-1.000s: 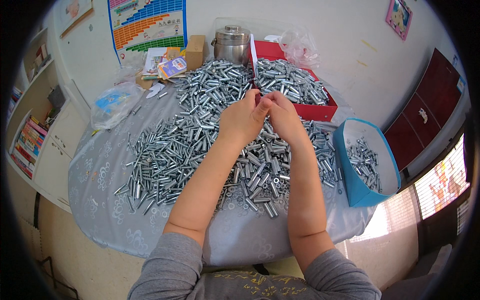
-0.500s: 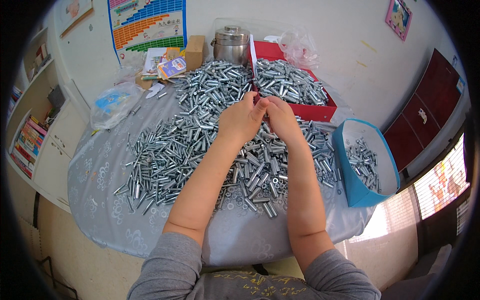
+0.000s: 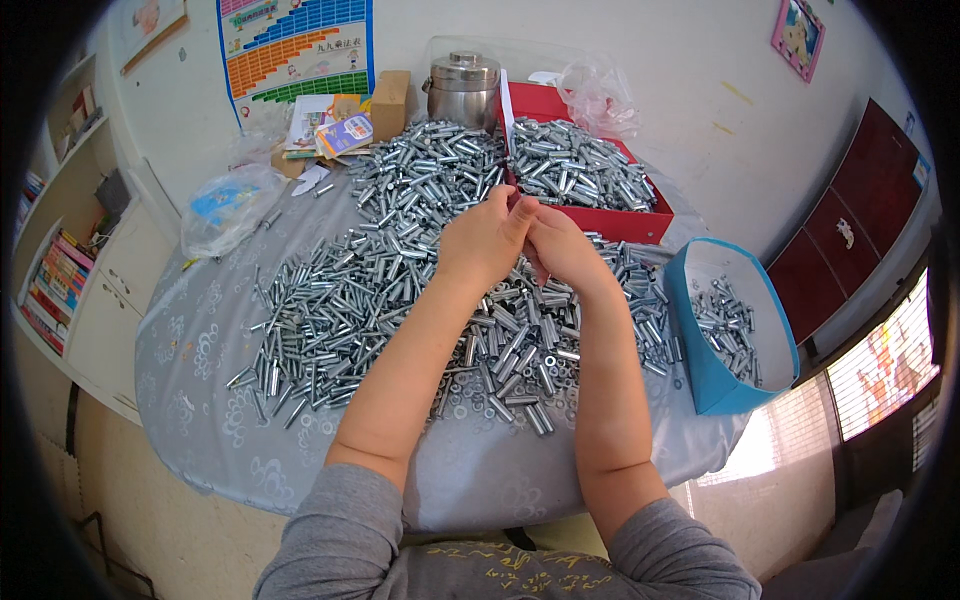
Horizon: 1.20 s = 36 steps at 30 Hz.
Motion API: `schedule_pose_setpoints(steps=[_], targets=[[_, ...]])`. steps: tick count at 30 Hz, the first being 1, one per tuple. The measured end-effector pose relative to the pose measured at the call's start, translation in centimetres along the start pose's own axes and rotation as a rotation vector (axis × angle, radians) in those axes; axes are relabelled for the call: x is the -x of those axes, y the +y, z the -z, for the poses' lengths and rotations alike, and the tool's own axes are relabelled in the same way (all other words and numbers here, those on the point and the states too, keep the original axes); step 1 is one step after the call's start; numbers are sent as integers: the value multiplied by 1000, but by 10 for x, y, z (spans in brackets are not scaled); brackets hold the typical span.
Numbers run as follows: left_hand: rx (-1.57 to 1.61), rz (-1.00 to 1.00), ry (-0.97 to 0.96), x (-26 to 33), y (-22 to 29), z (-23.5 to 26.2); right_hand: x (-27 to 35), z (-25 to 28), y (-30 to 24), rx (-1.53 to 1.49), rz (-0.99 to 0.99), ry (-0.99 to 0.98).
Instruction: The person sits at a table covered with a large pile of small, cylindrical metal parts. They repeatedly pick up individual metal pieces and small rings, fit them together by hand, and place the assembled units into a blue container on the right. The task involves continuous manual assembly of these components throughout the clip.
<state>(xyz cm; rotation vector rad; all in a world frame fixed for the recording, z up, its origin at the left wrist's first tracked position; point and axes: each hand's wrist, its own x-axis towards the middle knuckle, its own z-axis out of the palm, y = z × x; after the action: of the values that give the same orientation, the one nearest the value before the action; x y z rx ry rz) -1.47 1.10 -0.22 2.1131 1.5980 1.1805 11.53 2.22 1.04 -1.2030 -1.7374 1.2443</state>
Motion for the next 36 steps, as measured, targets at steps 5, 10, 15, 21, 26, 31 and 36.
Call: schedule_pose_setpoints(steps=[5, 10, 15, 21, 26, 31, 36], targets=[[47, -27, 34, -3, -1, -4, -3, 5, 5, -78, 33, 255], [43, 7, 13, -3, 0, -2, -6, 9, 14, 438, 76, 465], [105, -15, 23, -4, -2, -6, -7, 2, 10, 53, 145, 198], [93, 11, 34, -3, -6, -3, -2, 3, 5, 27, 105, 152], [31, 54, -17, -4, -1, 0, -6, 19, 14, 322, 186, 503], [108, 37, -2, -4, -3, -4, -3, 5, 8, 110, 214, 144], [111, 17, 28, -4, -2, -4, 2, 3, 5, 28, 207, 35]])
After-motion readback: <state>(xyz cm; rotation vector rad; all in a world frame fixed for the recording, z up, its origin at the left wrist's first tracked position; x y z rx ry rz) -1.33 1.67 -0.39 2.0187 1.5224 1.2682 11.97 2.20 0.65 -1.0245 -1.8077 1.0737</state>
